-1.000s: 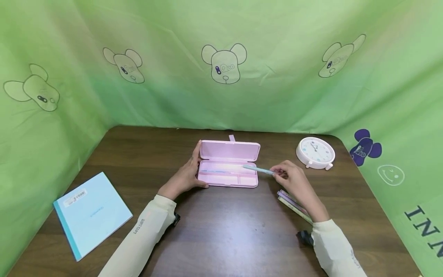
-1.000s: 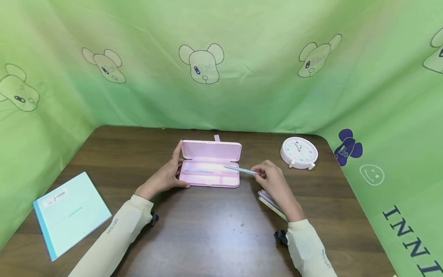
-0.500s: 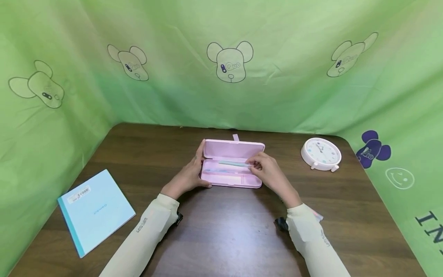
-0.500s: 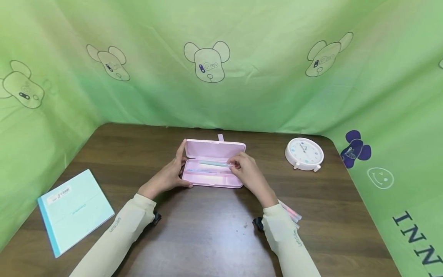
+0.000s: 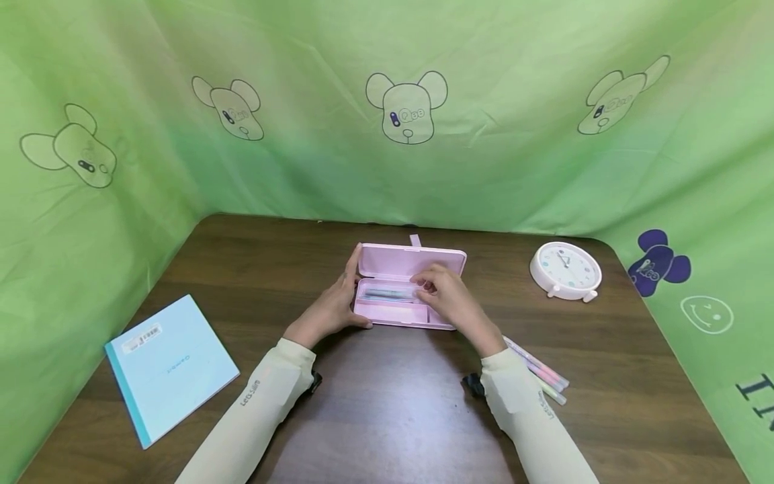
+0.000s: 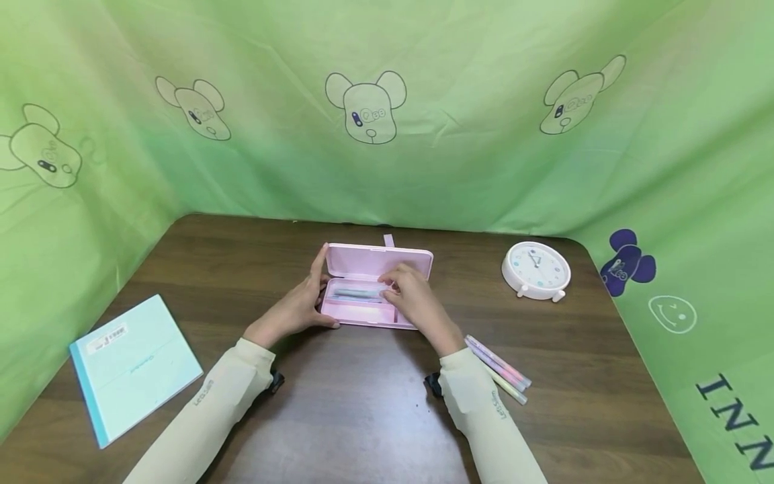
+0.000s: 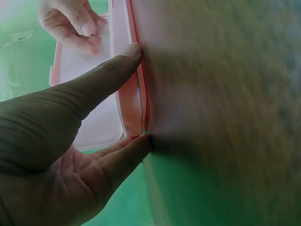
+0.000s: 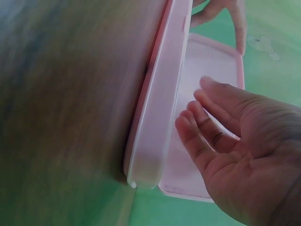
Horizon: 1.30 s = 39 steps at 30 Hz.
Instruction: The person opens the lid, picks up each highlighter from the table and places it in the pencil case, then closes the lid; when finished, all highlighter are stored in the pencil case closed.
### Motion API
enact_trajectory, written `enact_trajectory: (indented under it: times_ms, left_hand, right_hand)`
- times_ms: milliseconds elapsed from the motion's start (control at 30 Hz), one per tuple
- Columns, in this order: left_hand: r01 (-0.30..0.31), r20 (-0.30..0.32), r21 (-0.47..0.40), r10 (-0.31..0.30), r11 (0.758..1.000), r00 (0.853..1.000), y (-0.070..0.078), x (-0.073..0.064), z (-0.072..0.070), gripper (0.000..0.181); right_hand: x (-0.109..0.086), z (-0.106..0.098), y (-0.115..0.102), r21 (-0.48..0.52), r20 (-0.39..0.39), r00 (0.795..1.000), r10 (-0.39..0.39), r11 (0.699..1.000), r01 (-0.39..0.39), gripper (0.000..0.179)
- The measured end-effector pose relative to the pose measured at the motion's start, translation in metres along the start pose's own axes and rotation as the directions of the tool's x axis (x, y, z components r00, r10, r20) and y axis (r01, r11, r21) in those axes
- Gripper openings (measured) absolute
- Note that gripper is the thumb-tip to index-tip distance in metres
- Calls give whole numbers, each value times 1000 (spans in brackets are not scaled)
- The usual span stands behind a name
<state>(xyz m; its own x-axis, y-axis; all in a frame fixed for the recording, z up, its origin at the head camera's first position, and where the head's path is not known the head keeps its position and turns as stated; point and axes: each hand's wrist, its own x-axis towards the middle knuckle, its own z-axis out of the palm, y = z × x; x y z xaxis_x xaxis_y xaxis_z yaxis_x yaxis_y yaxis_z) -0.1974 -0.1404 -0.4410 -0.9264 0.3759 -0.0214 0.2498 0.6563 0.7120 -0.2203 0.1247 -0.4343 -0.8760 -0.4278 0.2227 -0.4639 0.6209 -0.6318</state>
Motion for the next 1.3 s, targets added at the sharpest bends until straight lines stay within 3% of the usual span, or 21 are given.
enact_trajectory:
  times_ms: [200,367,700,967,1133,1300]
  left_hand:
    - [-10,-4,1,10,1000,1000,-1,0,1,151]
    - [2,3,0,-2,1000,1000,0,0,0,151]
    - [-1,0,20,1,1000,1000,-2,1,1,151]
    - [1,-2,30,-1,1000,1000,-3,1,1,150]
    - [-12,-1,34,12,999,1000,-3,2,2,150]
    - [-8,1,29,8,1000,1000,-1,0,1,149]
  right_hand:
    - [-9,-6,5,-20,-30,1000,-6,1000,6,27]
    - [-29,-23,16,-40,-32,999,-2,999,1,24]
    - [-103,-72,45,-131,-54,995,82,987,-89,28]
    - [-169,-105,73,-135,-70,981,184,972,-192,29]
    - [-201,-116,82,-116,-84,968,235,963,-243,26]
    - [-217,-116,88,-72,-61,969,240,967,-244,23]
